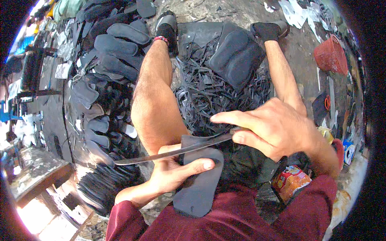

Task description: The person sits on the floor and uses a knife to cut black rubber sheets into smaller pieces. They repeatedly pick up sheets, slice them, and place the cut pieces aside.

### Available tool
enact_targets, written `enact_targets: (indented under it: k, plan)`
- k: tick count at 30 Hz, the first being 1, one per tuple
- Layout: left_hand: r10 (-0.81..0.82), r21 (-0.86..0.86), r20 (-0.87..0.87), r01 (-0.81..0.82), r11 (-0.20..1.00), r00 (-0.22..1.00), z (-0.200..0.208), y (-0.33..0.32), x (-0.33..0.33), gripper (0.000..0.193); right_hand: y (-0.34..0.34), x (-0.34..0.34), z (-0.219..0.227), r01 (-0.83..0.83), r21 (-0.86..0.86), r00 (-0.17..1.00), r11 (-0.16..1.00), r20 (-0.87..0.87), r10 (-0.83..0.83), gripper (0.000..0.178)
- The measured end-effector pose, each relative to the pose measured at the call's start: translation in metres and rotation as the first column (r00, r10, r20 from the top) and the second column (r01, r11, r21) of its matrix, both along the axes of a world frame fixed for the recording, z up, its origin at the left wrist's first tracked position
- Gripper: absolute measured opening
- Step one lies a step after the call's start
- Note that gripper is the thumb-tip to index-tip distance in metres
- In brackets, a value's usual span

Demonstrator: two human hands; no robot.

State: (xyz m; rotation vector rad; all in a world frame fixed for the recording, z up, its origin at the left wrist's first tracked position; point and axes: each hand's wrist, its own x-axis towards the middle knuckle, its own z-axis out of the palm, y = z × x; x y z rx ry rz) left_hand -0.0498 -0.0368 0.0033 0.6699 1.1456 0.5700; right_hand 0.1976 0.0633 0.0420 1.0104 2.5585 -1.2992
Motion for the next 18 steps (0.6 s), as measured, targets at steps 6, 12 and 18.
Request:
enact_targets:
  k: [6,12,18]
  plan:
    - [-0.325,0.164,0.057,0.312,0.936,0.944,-0.021,-0.001,-0.003,0.056,0.011,0.009,-0.007,-0.105,-0.125,0.983,0.986,-0.162,0.084,0.037]
    - [0.045,0.406,0.599,-0.352,0.843,0.8,-0.024,-0.006,0.036,0.088,-0.077,0.044,-0.007,0.62,-0.392,0.588,0.68,-0.342,-0.733,0.036]
    - [0.662,-0.008,0.428,-0.73,0.683,0.615,0.013,0.038,0.121,0.04,-0.126,-0.007,-0.065,0.931,-0.137,0.162,0.338,-0.676,-0.719,0.041]
